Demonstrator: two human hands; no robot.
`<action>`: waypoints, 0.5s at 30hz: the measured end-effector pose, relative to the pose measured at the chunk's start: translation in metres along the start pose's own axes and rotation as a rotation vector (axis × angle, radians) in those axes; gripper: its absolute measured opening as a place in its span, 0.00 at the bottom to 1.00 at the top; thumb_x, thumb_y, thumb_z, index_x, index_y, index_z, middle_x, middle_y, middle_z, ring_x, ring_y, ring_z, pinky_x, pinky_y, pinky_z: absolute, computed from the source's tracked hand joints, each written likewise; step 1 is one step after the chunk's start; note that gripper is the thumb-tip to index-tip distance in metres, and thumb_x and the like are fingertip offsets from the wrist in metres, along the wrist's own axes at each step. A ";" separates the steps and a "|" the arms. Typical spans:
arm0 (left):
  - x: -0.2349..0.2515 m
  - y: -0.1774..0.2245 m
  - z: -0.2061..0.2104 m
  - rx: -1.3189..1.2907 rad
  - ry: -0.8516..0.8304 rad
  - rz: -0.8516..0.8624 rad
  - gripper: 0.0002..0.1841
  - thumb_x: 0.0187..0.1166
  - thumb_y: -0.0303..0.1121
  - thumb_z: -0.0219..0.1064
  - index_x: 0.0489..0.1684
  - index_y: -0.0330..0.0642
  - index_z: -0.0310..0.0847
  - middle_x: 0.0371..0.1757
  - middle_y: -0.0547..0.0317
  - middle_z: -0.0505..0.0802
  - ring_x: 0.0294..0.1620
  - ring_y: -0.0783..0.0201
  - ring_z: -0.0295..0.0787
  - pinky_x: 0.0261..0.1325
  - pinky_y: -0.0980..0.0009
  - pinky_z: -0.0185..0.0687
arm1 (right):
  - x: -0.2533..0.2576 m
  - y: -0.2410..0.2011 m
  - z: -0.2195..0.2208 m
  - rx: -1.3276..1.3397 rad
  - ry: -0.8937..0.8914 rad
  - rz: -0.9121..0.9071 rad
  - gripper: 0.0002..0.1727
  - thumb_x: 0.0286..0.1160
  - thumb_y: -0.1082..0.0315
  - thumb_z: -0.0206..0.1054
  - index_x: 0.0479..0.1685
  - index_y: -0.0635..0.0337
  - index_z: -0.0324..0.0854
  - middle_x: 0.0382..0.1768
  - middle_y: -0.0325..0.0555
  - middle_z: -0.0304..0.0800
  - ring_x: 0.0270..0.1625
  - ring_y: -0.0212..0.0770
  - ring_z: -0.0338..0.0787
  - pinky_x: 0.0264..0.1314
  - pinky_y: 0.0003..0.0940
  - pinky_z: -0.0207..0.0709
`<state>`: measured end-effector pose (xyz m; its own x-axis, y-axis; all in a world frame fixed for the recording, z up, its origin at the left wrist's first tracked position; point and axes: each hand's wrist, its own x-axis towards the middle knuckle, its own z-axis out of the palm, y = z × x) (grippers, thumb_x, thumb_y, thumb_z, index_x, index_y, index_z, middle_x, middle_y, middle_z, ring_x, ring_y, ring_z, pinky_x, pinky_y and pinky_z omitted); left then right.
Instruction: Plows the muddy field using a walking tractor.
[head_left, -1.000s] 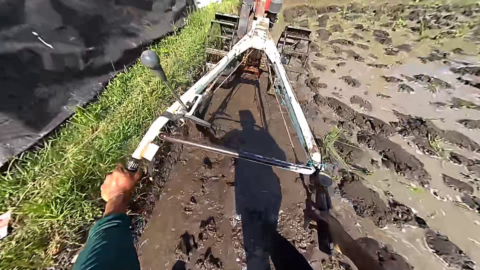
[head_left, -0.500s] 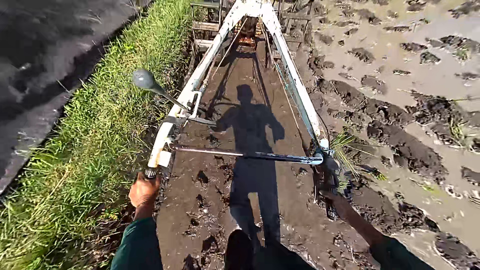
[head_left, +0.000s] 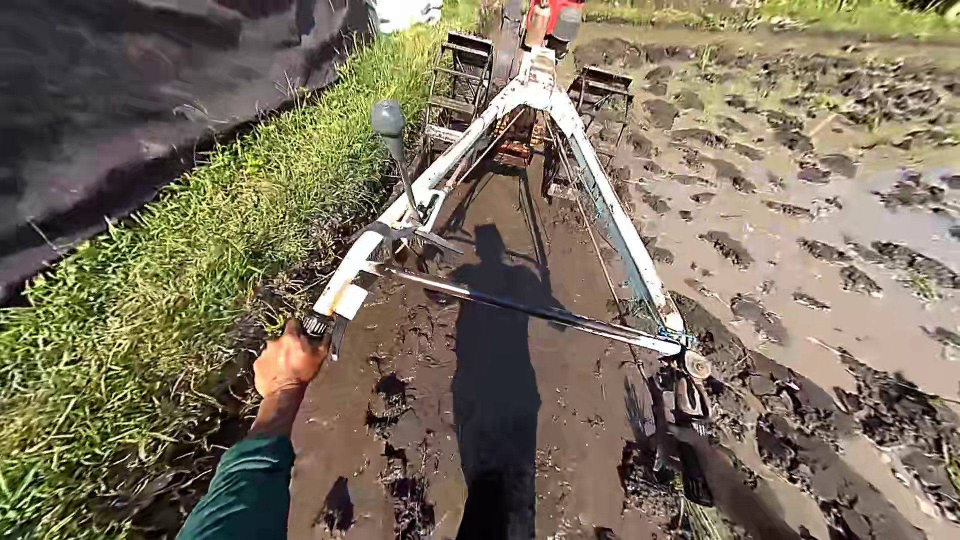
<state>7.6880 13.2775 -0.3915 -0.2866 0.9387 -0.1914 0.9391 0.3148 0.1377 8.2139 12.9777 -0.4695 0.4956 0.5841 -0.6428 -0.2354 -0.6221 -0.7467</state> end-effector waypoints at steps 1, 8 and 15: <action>0.016 0.016 0.001 0.003 0.002 -0.004 0.35 0.79 0.55 0.67 0.77 0.37 0.74 0.61 0.25 0.89 0.66 0.28 0.86 0.64 0.30 0.77 | 0.012 -0.017 0.003 0.006 0.019 0.002 0.18 0.93 0.65 0.41 0.60 0.67 0.73 0.37 0.42 0.86 0.36 0.31 0.86 0.42 0.29 0.81; 0.117 0.140 -0.010 -0.006 0.019 -0.062 0.36 0.80 0.57 0.66 0.77 0.36 0.74 0.64 0.25 0.88 0.67 0.29 0.86 0.65 0.31 0.77 | 0.159 -0.107 -0.015 0.052 0.048 -0.052 0.20 0.87 0.63 0.50 0.69 0.66 0.70 0.45 0.48 0.88 0.43 0.38 0.89 0.45 0.37 0.84; 0.206 0.260 -0.011 -0.004 0.059 -0.034 0.35 0.80 0.55 0.67 0.75 0.32 0.73 0.63 0.24 0.87 0.67 0.28 0.85 0.65 0.30 0.76 | 0.276 -0.226 -0.035 -0.086 0.005 -0.059 0.20 0.91 0.61 0.49 0.69 0.67 0.73 0.50 0.49 0.86 0.47 0.38 0.88 0.51 0.38 0.83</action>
<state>7.8712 13.5538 -0.3840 -0.3294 0.9340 -0.1381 0.9278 0.3474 0.1362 8.4328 13.2617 -0.4721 0.5107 0.6184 -0.5974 -0.1333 -0.6294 -0.7655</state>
